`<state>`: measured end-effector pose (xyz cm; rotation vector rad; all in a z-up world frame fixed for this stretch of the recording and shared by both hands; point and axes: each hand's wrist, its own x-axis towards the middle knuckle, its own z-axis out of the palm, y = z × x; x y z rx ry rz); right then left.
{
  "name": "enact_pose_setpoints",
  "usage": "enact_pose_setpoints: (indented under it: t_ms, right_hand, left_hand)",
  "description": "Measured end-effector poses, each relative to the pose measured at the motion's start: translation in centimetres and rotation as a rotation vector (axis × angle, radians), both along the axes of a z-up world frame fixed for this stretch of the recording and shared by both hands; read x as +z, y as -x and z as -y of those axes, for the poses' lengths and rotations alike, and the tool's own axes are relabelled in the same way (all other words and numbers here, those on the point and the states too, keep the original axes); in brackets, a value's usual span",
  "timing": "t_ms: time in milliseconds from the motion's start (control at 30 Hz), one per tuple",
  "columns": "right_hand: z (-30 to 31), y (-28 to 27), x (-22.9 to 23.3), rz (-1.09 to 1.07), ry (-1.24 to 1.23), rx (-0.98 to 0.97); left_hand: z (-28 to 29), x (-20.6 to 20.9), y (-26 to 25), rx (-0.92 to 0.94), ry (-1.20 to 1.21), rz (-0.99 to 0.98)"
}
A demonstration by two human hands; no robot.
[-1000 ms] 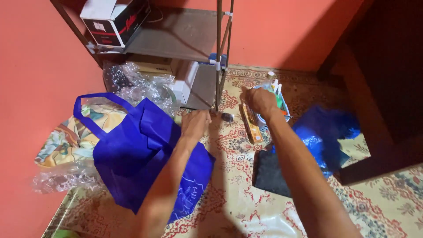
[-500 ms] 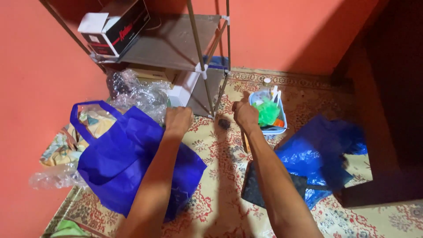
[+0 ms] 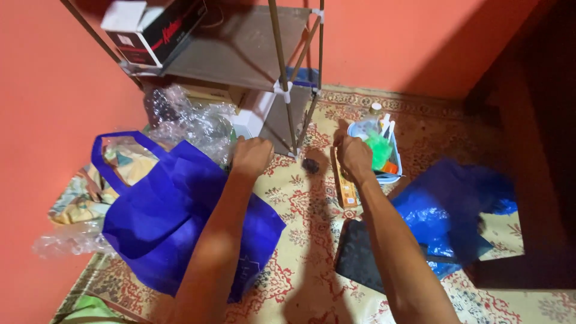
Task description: The person places a power adapter, several food packets, and a small box into a blue reusable bag, then hangs the bag and a small black pouch on a clothing rack.
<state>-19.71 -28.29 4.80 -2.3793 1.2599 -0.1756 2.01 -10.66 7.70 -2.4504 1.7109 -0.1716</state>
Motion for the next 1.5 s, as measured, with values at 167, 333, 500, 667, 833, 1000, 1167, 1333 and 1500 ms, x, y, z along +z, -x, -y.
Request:
enact_pose_setpoints:
  t_ms: [167,333,500,667,833,1000,1167,1333,1500]
  right_hand:
    - [-1.9,0.7,1.6,-0.049,-0.023,0.042]
    - [-1.8,0.2,-0.5,-0.05,-0.06,0.128]
    - [1.7,-2.2,-10.3,-0.091,-0.083,0.182]
    - [3.0,-3.0,-14.5,-0.109,-0.137,0.211]
    - [3.9,-2.8,-17.9,-0.041,-0.222,0.184]
    - [5.1,-4.7,-22.0,-0.084,-0.237,0.156]
    - [0.4,-4.4,-11.3,-0.098,-0.204,0.301]
    - [0.8,-3.9,-14.2,-0.336,0.017,0.457]
    - [3.5,-3.7,-21.2,-0.268,-0.236,0.345]
  left_hand:
    - [3.0,-8.1,-2.0,-0.005,-0.037,-0.111]
    - [5.4,-15.1,-2.4,-0.056,-0.012,-0.249]
    - [6.3,-20.4,-2.0,-0.069,-0.081,-0.38]
    - [3.8,-16.5,-0.2,-0.058,-0.136,-0.47]
    - [4.2,-19.1,0.0,0.054,-0.221,-0.587]
    - [5.7,-18.0,-0.3,0.013,-0.193,-0.644]
    - [6.7,-18.3,1.0,0.138,-0.199,-0.823]
    - [8.2,-21.5,1.2,0.001,-0.237,-0.711]
    - [8.8,-28.0,-0.5,-0.075,-0.26,-0.567]
